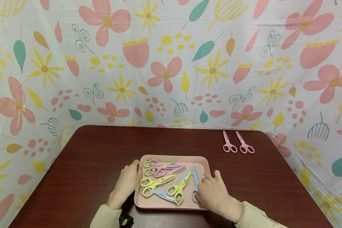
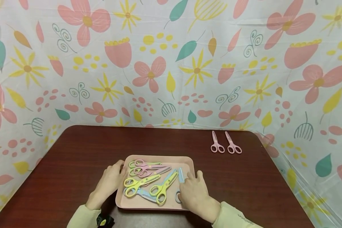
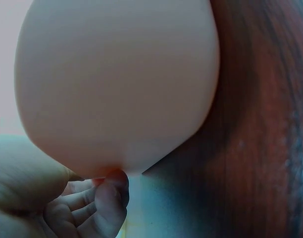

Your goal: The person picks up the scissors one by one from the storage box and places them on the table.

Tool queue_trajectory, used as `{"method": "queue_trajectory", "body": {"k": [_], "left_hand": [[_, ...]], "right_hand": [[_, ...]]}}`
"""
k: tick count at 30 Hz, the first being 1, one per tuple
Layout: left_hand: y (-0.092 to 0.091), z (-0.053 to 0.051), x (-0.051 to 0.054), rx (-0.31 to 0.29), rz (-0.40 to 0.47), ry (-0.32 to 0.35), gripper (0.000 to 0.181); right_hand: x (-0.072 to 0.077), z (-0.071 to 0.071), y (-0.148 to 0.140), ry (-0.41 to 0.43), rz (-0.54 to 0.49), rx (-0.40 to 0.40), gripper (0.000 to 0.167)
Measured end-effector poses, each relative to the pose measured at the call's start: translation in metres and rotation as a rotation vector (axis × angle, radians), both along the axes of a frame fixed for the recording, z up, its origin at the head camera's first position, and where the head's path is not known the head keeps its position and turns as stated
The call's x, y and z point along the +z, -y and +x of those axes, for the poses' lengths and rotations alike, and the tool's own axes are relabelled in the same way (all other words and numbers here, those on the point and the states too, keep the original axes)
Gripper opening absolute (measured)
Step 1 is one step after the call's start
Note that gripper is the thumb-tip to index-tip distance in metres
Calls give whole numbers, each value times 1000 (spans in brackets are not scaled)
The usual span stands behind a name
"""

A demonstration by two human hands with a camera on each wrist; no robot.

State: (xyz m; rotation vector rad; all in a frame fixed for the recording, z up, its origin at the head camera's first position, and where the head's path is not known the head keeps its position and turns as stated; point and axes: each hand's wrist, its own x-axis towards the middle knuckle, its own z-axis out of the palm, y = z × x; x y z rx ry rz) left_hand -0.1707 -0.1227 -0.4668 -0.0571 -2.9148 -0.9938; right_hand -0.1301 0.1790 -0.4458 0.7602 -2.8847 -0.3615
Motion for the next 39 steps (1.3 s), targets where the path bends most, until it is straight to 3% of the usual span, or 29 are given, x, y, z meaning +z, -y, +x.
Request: {"method": "queue_trajectory", "body": {"k": [9, 15, 22, 34, 39], "left_hand": [[0, 0, -2, -2, 0, -9, 31], [2, -1, -2, 9, -1, -31, 25], [1, -2, -2, 1, -7, -16, 25], [1, -2, -4, 0, -22, -80, 17], [2, -2, -6, -7, -32, -103, 14]], "right_hand": [[3, -19, 2, 63, -64, -55, 43], [3, -34, 2, 128, -105, -65, 34], [3, -38, 0, 151, -81, -101, 26], [-9, -45, -2, 38, -104, -56, 23], [-10, -47, -4, 38, -117, -51, 23]]}}
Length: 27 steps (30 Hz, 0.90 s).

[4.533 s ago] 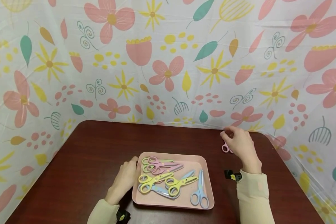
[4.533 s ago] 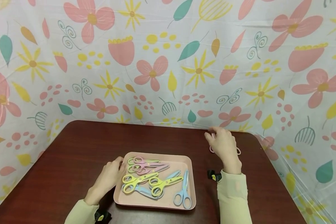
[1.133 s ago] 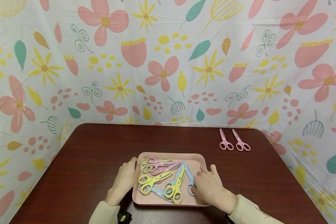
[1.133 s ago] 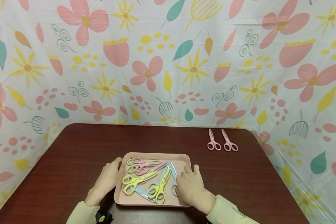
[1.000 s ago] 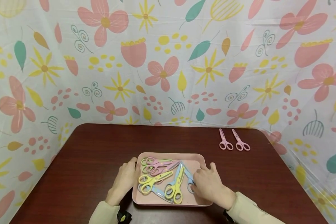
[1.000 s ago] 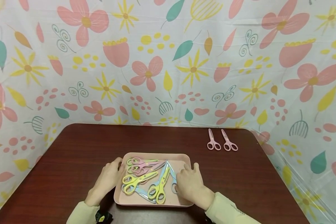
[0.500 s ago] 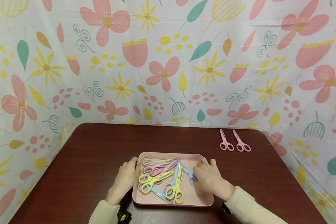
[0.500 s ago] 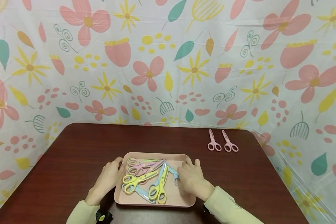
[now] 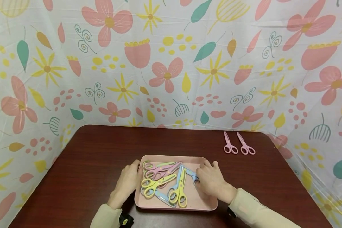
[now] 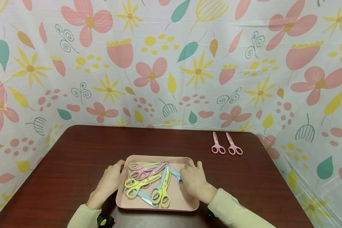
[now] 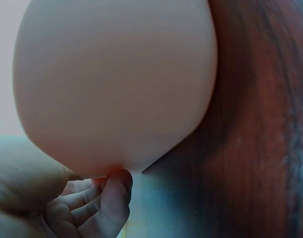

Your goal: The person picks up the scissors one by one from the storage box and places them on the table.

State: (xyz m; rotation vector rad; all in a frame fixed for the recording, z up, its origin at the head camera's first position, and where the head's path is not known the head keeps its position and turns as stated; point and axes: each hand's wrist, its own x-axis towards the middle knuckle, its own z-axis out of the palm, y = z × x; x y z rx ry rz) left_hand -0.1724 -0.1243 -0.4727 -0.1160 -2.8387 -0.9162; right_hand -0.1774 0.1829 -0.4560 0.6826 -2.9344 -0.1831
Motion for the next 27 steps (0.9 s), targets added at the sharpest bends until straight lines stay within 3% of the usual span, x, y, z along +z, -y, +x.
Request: {"method": "queue_trajectory", "body": {"k": [5, 15, 27], "left_hand": [[0, 2, 1, -17, 13, 29, 17], [0, -2, 1, -12, 22, 21, 21], [3, 0, 3, -4, 60, 73, 18]], "right_hand": [[5, 3, -2, 24, -21, -10, 24], [31, 8, -9, -45, 17, 33, 17], [67, 13, -40, -183, -97, 62, 36]]}}
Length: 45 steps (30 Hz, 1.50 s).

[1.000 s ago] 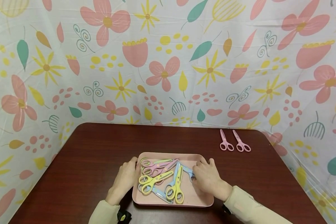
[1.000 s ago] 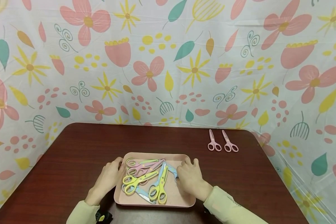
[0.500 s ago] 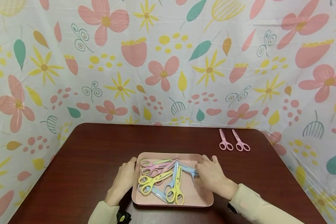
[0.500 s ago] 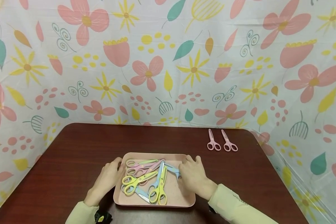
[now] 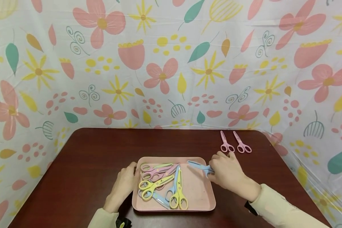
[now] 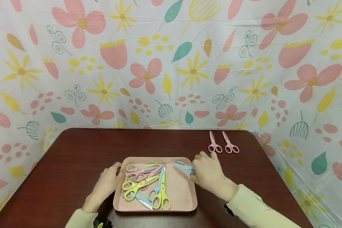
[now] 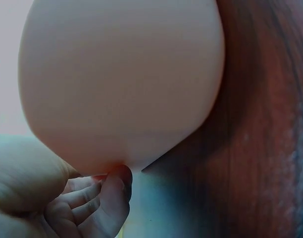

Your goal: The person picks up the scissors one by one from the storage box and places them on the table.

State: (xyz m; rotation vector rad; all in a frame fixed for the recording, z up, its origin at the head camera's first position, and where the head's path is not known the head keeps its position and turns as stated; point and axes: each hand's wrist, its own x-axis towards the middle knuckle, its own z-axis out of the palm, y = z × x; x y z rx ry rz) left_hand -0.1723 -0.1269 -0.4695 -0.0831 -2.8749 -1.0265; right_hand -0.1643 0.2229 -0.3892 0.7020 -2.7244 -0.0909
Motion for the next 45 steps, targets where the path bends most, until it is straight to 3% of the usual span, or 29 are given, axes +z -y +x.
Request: {"method": "queue_trajectory", "body": {"k": [5, 10, 22, 33, 45], "left_hand": [[0, -1, 0, 0, 12, -3, 18], [-1, -2, 0, -8, 25, 7, 20], [-1, -4, -2, -12, -2, -23, 20], [-1, -3, -3, -4, -3, -3, 22], [0, -2, -2, 1, -4, 0, 22]], "right_hand": [[12, -9, -11, -9, -47, -40, 35], [12, -23, -19, 16, -102, -91, 34], [-9, -66, -33, 96, -168, -225, 35], [-34, -102, -33, 145, -192, -362, 34], [-46, -127, -36, 211, -223, -456, 30]]}}
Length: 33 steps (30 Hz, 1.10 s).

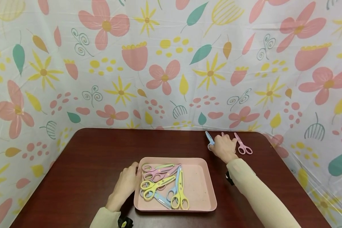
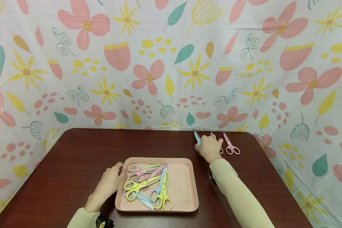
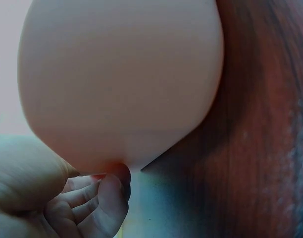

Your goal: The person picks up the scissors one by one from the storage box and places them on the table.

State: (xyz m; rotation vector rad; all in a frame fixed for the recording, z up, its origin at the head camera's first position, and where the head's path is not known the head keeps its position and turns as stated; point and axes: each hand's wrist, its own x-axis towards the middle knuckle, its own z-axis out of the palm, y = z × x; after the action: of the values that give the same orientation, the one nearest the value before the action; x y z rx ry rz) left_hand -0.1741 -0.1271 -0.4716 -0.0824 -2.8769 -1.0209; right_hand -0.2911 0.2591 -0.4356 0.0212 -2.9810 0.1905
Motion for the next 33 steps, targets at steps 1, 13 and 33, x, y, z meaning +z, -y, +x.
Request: {"method": "queue_trajectory", "body": {"k": [1, 13, 33], "left_hand": [[0, 0, 0, 2, 0, 1, 22], [-1, 1, 2, -4, 3, -10, 18], [0, 1, 2, 2, 3, 3, 19]], "right_hand": [[-1, -2, 0, 4, -1, -5, 29], [-14, -16, -9, 61, 13, -85, 31], [-18, -18, -4, 117, 49, -73, 21]]}}
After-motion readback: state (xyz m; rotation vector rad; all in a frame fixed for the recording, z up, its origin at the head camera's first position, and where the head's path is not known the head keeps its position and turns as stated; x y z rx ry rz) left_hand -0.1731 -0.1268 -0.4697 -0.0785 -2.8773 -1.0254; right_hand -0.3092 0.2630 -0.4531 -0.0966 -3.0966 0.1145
